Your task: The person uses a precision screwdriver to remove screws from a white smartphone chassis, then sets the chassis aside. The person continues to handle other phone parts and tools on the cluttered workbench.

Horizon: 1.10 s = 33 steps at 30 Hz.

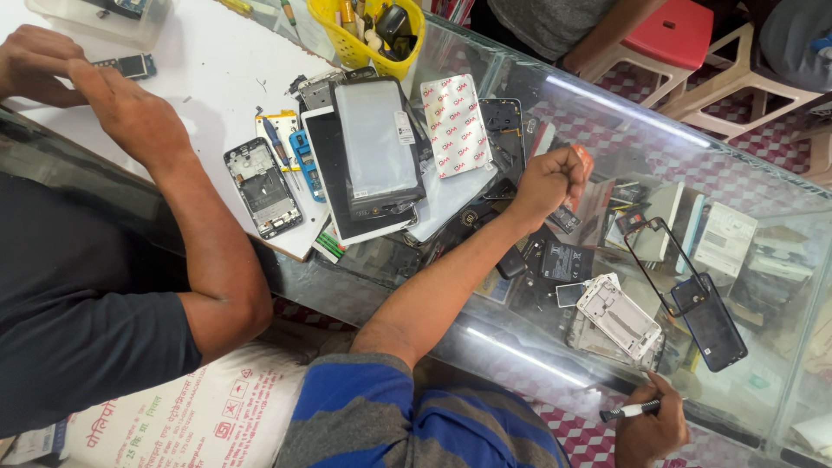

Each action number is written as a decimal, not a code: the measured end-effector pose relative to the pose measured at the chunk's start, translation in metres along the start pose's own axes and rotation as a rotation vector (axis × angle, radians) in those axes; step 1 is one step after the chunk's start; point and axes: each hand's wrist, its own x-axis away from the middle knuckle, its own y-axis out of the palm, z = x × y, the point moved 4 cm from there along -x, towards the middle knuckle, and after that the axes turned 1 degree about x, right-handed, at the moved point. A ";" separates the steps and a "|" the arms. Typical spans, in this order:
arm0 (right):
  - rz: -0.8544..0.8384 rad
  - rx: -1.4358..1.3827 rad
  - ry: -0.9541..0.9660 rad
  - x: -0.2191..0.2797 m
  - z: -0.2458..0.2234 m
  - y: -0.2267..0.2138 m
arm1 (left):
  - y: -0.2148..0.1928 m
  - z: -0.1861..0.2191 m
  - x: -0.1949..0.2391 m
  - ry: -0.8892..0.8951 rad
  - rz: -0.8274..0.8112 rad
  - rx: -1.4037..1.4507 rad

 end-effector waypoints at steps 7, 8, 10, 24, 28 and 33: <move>0.002 0.005 0.001 -0.002 -0.006 -0.002 | -0.002 -0.004 -0.001 0.049 0.007 -0.057; -0.001 0.005 0.010 -0.002 -0.006 -0.002 | -0.002 -0.004 0.000 0.044 0.025 -0.080; -0.002 0.002 0.022 -0.002 -0.007 -0.003 | -0.001 -0.001 0.001 0.046 0.061 -0.117; 0.003 0.040 0.024 0.002 0.006 0.001 | -0.002 0.002 0.003 -0.010 0.091 -0.082; 0.002 0.054 0.033 0.003 0.009 0.000 | 0.006 -0.003 0.005 -0.068 -0.122 -0.071; 0.015 0.064 0.019 0.006 0.010 -0.001 | 0.012 -0.011 0.009 -0.095 -0.210 -0.115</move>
